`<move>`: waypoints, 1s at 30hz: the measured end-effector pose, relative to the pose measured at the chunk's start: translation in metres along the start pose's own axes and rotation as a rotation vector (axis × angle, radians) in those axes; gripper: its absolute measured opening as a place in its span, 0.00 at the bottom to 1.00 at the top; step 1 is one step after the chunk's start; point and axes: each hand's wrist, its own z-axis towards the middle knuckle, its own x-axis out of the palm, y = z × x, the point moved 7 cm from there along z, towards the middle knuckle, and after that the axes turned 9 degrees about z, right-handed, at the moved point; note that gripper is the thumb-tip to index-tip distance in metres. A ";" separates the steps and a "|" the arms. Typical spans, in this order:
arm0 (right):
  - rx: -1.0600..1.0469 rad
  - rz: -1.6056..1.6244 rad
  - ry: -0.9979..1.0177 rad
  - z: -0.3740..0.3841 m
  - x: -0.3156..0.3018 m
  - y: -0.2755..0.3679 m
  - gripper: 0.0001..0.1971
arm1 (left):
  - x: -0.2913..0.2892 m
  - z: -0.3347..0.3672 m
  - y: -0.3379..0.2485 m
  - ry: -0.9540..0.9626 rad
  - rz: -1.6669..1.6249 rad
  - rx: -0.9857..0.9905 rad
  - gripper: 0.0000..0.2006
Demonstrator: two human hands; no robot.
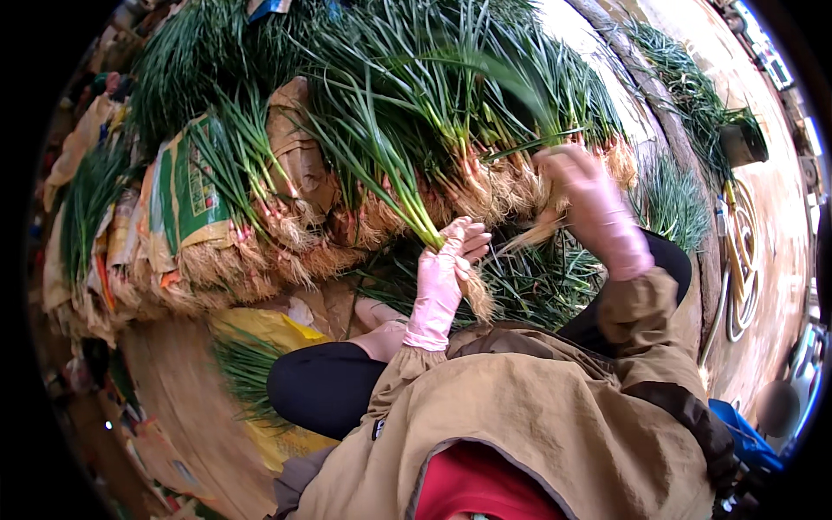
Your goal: The person sorts green onions by hand, picking individual stalks from a pile on the ground and grouping them into bunches.
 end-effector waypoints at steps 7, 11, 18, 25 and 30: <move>0.660 -0.721 -0.092 -0.091 -0.288 -0.169 0.16 | -0.049 0.012 -0.020 -0.120 -0.005 0.068 0.15; 0.392 -0.972 0.022 -0.040 -0.202 -0.144 0.16 | -0.073 0.011 -0.033 -0.203 0.071 0.112 0.16; 0.550 -0.585 0.433 0.083 0.119 -0.048 0.22 | -0.052 0.017 -0.026 -0.111 0.078 0.089 0.17; 0.522 0.514 0.109 0.037 0.118 -0.009 0.15 | -0.029 0.003 -0.026 -0.052 -0.090 -0.017 0.19; 0.651 1.015 0.267 -0.026 0.199 -0.036 0.12 | -0.042 0.012 0.009 -0.045 -0.036 -0.092 0.12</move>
